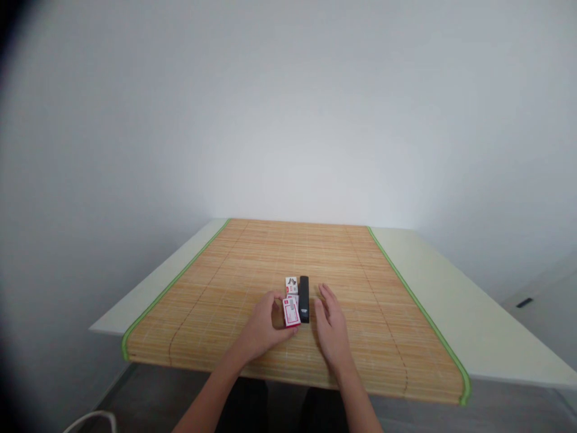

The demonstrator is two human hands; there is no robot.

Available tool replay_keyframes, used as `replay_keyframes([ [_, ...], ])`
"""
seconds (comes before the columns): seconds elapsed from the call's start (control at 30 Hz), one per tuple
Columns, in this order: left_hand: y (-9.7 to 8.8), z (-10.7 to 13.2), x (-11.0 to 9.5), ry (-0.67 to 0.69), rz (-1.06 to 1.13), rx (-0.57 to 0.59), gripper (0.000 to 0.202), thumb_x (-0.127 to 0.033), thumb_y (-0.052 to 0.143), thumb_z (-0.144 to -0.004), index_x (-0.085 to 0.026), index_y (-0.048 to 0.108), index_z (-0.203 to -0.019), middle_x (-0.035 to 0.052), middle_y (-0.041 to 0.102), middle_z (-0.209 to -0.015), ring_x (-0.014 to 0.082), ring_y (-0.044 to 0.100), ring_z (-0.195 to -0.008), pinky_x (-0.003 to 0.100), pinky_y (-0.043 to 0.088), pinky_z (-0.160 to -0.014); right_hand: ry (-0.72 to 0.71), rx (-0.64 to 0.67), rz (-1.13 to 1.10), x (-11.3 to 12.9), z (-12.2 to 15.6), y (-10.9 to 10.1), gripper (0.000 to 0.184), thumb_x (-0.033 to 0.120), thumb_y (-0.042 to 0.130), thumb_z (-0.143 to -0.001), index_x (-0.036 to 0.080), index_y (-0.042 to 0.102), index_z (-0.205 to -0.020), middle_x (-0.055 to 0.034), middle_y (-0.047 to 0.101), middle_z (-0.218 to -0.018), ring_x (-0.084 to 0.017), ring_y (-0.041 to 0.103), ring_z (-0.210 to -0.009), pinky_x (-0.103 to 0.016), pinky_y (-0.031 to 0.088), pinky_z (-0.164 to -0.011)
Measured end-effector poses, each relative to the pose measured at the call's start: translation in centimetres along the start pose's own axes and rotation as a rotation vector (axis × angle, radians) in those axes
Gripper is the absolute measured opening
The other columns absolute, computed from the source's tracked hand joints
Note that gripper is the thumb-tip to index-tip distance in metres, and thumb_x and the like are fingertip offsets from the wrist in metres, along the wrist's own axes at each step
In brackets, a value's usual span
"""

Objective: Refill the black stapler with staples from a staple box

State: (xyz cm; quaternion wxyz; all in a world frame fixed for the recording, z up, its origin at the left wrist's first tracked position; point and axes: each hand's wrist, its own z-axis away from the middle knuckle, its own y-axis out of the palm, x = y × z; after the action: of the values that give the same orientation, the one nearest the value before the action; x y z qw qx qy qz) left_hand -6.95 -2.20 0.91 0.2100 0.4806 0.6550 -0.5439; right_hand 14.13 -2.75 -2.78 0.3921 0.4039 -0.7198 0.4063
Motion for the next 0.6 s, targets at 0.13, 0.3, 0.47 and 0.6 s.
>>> replay_keyframes([
  [0.13,0.03,-0.15,-0.17,0.077,0.027,-0.007,0.056,-0.029,0.086,-0.067,-0.026,0.059,-0.116,0.0064,0.066,-0.117,0.027,0.062,-0.106,0.04,0.047,-0.094,0.003,0.002,-0.018,0.35,-0.03,-0.06,0.048,0.051,0.051,-0.099,0.026,0.061,-0.139,-0.0092,0.054,-0.151,-0.029,0.047,-0.142,-0.055,0.032,-0.123],
  [0.3,-0.33,-0.29,-0.31,0.112,0.028,0.023,0.049,-0.027,0.084,-0.069,-0.024,0.06,-0.111,0.0068,0.066,-0.114,0.027,0.062,-0.105,0.04,0.048,-0.094,0.036,0.086,-0.092,0.67,-0.06,0.1,0.049,0.05,0.055,-0.098,0.026,0.059,-0.141,-0.01,0.057,-0.148,-0.029,0.055,-0.135,-0.053,0.042,-0.117],
  [0.47,-0.44,-0.27,-0.13,0.164,0.071,0.038,0.066,-0.025,0.086,-0.067,-0.026,0.055,-0.126,0.0087,0.061,-0.131,0.0284,0.058,-0.119,0.043,0.045,-0.105,0.016,0.124,-0.071,0.33,0.04,0.26,0.05,0.05,0.056,-0.097,0.028,0.057,-0.142,-0.0091,0.056,-0.149,-0.029,0.054,-0.136,-0.053,0.044,-0.116],
  [0.6,-0.62,-0.41,-0.13,0.145,0.062,0.057,0.059,-0.025,0.085,-0.069,-0.026,0.058,-0.121,0.0081,0.064,-0.125,0.0277,0.061,-0.114,0.042,0.047,-0.102,0.019,0.127,-0.05,0.42,0.08,0.17,0.049,0.048,0.055,-0.098,0.028,0.056,-0.143,-0.009,0.056,-0.149,-0.028,0.055,-0.135,-0.052,0.043,-0.117],
])
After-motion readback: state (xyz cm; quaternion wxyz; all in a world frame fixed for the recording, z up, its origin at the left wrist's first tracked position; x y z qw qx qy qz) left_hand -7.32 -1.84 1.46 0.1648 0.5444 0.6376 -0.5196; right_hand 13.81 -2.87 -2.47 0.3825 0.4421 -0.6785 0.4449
